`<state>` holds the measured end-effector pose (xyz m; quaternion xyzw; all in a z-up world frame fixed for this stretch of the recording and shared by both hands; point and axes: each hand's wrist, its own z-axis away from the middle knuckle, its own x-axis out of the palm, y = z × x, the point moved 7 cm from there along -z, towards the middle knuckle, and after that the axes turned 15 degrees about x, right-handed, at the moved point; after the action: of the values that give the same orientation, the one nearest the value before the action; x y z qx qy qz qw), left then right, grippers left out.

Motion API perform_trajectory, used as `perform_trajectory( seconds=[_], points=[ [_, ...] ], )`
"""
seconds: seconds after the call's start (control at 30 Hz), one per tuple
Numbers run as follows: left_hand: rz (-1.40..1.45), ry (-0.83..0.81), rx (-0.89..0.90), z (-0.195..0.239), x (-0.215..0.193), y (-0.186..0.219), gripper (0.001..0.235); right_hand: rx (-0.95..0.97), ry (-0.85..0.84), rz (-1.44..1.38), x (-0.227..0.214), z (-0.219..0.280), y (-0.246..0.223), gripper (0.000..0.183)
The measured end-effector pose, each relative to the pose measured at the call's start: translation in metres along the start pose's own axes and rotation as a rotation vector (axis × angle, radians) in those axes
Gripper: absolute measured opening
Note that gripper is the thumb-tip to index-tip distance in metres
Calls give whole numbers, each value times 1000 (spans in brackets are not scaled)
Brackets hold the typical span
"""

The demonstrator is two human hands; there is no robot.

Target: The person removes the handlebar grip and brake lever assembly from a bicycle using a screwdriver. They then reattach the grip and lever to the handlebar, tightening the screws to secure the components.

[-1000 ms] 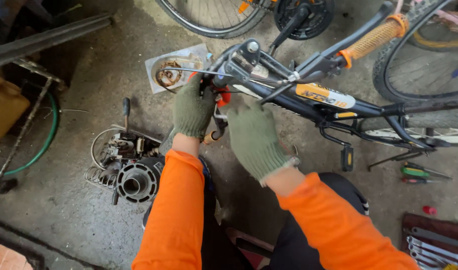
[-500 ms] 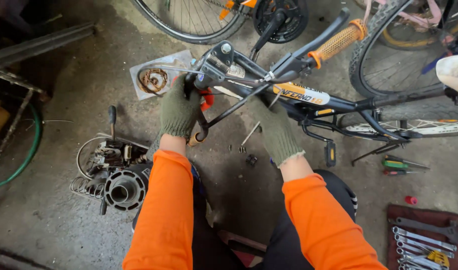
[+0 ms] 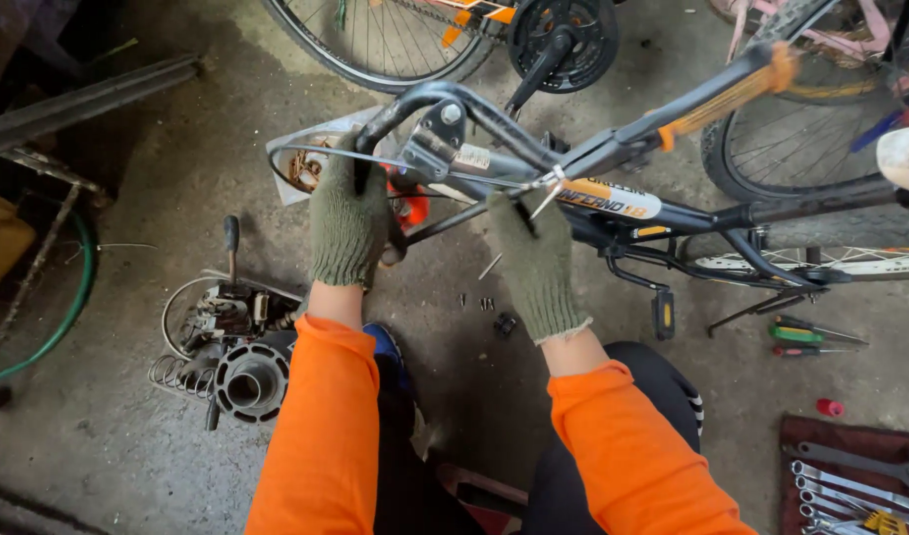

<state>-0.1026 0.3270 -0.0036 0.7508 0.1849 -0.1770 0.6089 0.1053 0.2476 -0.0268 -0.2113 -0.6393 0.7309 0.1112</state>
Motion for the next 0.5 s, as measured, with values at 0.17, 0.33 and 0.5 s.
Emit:
perform_trajectory(
  seconds=[0.17, 0.33, 0.5],
  points=[
    [131, -14, 74, -24, 9, -25, 30, 18, 113, 36, -2, 12, -35, 11],
    [81, 14, 199, -7, -9, 7, 31, -71, 4, 111, -11, 20, -44, 23],
    [248, -16, 239, 30, -19, 31, 34, -352, -107, 219, -9, 52, -56, 16]
  ],
)
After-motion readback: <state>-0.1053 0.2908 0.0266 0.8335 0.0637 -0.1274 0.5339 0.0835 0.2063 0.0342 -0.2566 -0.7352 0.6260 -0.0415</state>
